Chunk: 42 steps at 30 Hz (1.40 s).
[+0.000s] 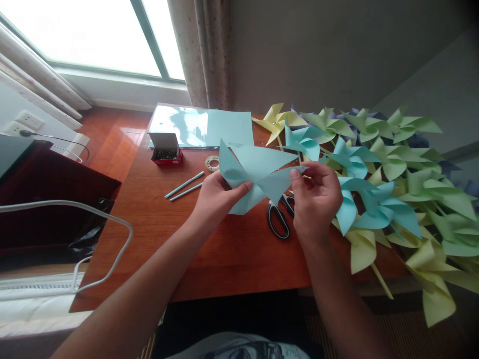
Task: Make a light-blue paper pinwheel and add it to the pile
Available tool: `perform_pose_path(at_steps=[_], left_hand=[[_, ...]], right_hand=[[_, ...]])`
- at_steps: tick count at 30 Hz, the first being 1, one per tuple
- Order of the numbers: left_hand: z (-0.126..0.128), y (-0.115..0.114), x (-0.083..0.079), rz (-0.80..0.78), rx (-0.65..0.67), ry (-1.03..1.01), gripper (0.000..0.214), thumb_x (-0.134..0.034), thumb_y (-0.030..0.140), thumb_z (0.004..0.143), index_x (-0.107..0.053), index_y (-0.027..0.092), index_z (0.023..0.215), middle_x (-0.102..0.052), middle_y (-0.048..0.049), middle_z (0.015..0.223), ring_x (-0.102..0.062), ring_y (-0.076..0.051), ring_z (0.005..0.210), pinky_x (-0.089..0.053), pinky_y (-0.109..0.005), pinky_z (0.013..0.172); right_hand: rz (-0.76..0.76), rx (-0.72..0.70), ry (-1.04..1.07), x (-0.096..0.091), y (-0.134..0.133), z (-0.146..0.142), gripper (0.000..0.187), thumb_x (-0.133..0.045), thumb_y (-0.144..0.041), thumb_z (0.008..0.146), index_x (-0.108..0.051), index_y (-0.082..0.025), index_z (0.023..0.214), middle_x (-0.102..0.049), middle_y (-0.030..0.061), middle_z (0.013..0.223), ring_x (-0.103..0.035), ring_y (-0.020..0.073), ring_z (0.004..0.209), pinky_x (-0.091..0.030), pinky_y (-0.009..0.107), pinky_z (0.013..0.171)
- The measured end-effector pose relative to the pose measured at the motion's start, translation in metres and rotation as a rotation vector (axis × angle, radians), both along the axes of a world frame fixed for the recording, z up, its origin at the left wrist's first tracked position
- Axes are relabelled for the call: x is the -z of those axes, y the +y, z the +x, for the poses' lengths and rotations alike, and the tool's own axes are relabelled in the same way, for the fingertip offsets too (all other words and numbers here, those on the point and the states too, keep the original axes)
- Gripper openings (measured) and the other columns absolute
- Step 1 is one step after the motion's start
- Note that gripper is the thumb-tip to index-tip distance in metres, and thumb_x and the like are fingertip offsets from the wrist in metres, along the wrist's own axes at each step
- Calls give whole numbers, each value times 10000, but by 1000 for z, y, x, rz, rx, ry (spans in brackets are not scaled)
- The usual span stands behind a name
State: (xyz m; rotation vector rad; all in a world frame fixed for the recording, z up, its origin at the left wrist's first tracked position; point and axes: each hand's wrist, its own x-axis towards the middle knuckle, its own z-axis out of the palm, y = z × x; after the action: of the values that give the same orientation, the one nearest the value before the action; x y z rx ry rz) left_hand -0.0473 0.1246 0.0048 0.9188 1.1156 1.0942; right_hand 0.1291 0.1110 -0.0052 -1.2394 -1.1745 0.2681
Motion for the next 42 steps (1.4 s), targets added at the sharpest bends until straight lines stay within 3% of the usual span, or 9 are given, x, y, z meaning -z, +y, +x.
perform_pose_path(at_steps=[3,8,11,23,30,42], left_hand=[[0,1,-1,-1,-7,4,271,-883,278,627,-746,145,819,-770,-64,841,-700,-223,748,-543,-289,642],[0,2,0,14,-1,-19,270,-865,266,644,-747,141,852,-773,-61,861,-694,-213,758,-549,-291,679],[0,2,0,22,3,-30,281,-875,236,619,-747,137,848,-772,-56,851,-687,-204,750,-550,-286,688],[0,1,-2,-9,0,-49,316,-877,273,621,-755,129,874,-780,-75,861,-705,-225,769,-555,-297,696],[0,2,0,-41,6,-109,352,-903,232,577,-737,118,867,-767,-67,852,-680,-206,777,-547,-285,707],[0,2,1,-50,26,-144,327,-887,193,599,-743,111,881,-770,-67,833,-683,-206,782,-552,-292,716]], right_hand=[[78,-39,-161,-5,-6,-2,44,-688,-238,913,-679,-263,949,-692,50,907,-675,219,837,-582,378,708],[201,-205,-473,-12,-15,-4,236,-711,-129,886,-730,-333,1004,-698,34,887,-668,229,847,-593,424,747],[221,-236,-559,-9,-15,-5,303,-724,-106,873,-735,-349,1054,-699,32,879,-652,232,860,-581,422,757],[173,-224,-570,-5,-10,-8,367,-665,-83,891,-729,-330,1156,-673,59,914,-623,236,880,-545,415,786],[221,-210,-660,-4,-7,-8,222,-706,-77,877,-753,-266,983,-696,46,860,-630,211,851,-568,374,771],[197,-231,-723,-2,-6,-5,251,-688,-57,876,-772,-255,1004,-709,57,891,-612,216,871,-566,371,769]])
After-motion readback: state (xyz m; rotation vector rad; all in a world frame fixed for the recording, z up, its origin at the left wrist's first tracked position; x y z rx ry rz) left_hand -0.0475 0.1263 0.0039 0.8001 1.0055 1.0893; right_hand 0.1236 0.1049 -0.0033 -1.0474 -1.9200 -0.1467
